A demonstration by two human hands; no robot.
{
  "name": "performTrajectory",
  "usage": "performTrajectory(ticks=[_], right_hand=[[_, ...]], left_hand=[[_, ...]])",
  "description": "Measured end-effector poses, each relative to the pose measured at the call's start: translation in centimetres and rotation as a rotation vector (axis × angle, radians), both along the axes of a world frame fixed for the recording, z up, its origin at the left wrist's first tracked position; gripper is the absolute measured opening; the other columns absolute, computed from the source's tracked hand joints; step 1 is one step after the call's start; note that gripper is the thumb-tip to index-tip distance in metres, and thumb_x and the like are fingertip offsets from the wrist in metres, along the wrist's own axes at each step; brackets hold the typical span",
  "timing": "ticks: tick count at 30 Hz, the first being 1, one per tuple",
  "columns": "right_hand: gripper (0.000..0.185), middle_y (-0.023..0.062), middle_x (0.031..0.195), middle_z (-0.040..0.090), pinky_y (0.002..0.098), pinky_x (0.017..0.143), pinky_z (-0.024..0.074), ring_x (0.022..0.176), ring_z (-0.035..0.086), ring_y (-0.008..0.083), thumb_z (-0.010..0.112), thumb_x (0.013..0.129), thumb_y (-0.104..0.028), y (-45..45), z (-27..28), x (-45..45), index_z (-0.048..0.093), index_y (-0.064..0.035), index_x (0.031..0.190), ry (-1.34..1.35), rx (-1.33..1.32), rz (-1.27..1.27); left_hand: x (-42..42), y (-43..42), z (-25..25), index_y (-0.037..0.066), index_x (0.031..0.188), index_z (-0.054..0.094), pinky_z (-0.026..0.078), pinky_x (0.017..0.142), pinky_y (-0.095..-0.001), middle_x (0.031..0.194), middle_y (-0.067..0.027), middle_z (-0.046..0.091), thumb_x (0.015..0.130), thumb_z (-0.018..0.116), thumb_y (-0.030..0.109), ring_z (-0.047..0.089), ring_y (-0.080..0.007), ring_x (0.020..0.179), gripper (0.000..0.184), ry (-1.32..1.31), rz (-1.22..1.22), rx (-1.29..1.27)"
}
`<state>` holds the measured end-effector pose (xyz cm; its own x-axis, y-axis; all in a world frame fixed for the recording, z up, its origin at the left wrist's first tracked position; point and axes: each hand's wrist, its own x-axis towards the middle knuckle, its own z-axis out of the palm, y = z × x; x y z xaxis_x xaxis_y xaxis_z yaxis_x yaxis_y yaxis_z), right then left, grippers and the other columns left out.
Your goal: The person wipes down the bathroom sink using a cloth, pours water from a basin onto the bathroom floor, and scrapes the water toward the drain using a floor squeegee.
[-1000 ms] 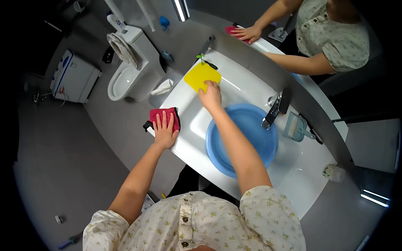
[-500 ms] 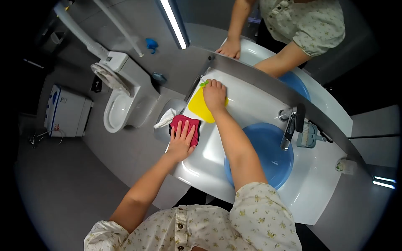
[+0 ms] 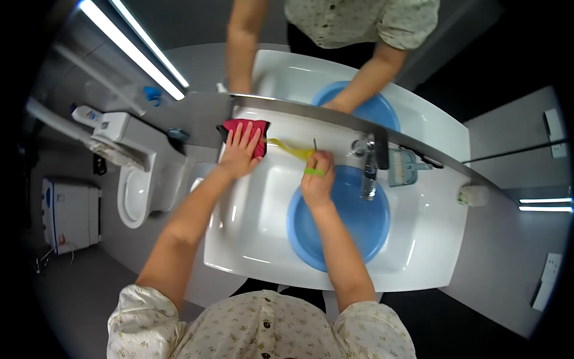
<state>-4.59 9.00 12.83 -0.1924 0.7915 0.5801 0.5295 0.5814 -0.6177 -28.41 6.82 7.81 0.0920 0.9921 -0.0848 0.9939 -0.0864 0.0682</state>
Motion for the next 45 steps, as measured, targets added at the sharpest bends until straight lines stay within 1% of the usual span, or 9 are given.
performTrajectory(ticks=[7,15,20,24,28,34,40,43,45], right_hand=[[0.018,0.0166,0.084,0.051,0.0392,0.066,0.0434,0.073,0.051,0.0322,0.052,0.08,0.009,-2.9,2.3,4.7,0.045,-0.0022,0.092,0.152,0.067,-0.047],[0.018,0.0162,0.086,0.05,0.0382,0.069,0.0434,0.077,0.051,0.032,0.053,0.08,0.007,-2.9,3.8,5.9,0.044,-0.0019,0.092,0.142,0.056,-0.091],[0.006,0.0137,0.089,0.048,0.0323,0.073,0.0395,0.079,0.047,0.0249,0.046,0.085,0.002,-2.8,4.0,4.8,0.045,-0.0001,0.091,0.195,0.001,-0.091],[0.01,0.0141,0.087,0.051,0.0344,0.072,0.0423,0.078,0.052,0.0282,0.045,0.087,0.001,-2.0,6.0,2.1,0.053,0.0016,0.093,0.141,0.001,-0.069],[0.014,0.0147,0.088,0.054,0.0402,0.07,0.0453,0.079,0.055,0.0351,0.051,0.084,0.0,0.1,4.8,-2.0,0.056,-0.0034,0.096,0.136,-0.001,0.081],[0.011,0.0145,0.088,0.055,0.0391,0.07,0.0445,0.079,0.055,0.0359,0.047,0.087,-0.002,4.3,1.2,-10.1,0.057,-0.004,0.092,-0.026,-0.111,0.186],[0.027,0.0169,0.098,0.057,0.0437,0.074,0.0457,0.088,0.056,0.0398,0.049,0.077,0.006,7.3,-6.1,-16.2,0.055,-0.0061,0.101,0.183,-0.357,0.219],[0.029,0.0182,0.093,0.059,0.0403,0.074,0.0471,0.079,0.059,0.037,0.049,0.08,0.004,6.3,-7.6,-15.9,0.053,-0.0055,0.106,0.074,-0.169,0.297],[0.031,0.0183,0.094,0.06,0.0414,0.074,0.0471,0.081,0.06,0.0373,0.049,0.079,0.005,5.8,-6.9,-15.7,0.052,-0.0058,0.107,0.075,-0.305,0.254]], left_hand=[[7.2,7.2,-0.6,0.022,0.144,0.021,0.004,0.111,-0.0492,0.15,-0.0141,0.012,0.089,0.041,0.045,0.006,-0.0367,0.138,0.062,-0.058,-0.487,0.057],[17.2,10.1,0.6,0.012,0.143,0.021,0.004,0.111,-0.0449,0.15,-0.0084,0.018,0.087,0.042,0.035,0.008,-0.0301,0.139,0.064,0.011,-0.608,-0.075],[15.3,9.5,0.1,0.02,0.14,0.032,0.008,0.111,-0.0489,0.149,-0.004,0.02,0.087,0.047,0.034,0.012,-0.0286,0.139,0.056,-0.146,-0.703,-0.107],[10.2,4.4,2.0,0.024,0.129,0.049,0.01,0.107,-0.0578,0.149,-0.0024,0.021,0.085,0.053,0.033,0.014,-0.0259,0.139,0.045,-0.152,-0.584,-0.068],[3.8,-1.6,1.4,0.021,0.133,0.045,0.016,0.105,-0.0583,0.147,-0.0057,0.025,0.083,0.056,0.03,0.019,-0.0298,0.136,0.052,0.04,-0.408,-0.016],[2.0,-9.3,0.6,0.016,0.126,0.051,0.03,0.097,-0.0531,0.133,-0.0137,0.039,0.077,0.061,0.03,0.035,-0.0361,0.12,0.051,-0.052,-0.008,0.157],[5.1,-16.5,1.5,0.002,0.117,0.056,0.026,0.101,-0.0531,0.139,-0.0136,0.033,0.078,0.058,0.031,0.026,-0.0337,0.13,0.048,-0.091,-0.02,0.052],[6.5,-19.5,1.3,0.002,0.112,0.059,0.03,0.096,-0.0515,0.133,-0.0154,0.041,0.075,0.059,0.025,0.033,-0.0336,0.124,0.044,-0.049,-0.055,0.062],[6.8,-20.3,0.7,0.002,0.107,0.06,0.033,0.093,-0.0481,0.125,-0.0148,0.046,0.075,0.058,0.022,0.037,-0.0322,0.119,0.038,-0.059,-0.053,0.106]])
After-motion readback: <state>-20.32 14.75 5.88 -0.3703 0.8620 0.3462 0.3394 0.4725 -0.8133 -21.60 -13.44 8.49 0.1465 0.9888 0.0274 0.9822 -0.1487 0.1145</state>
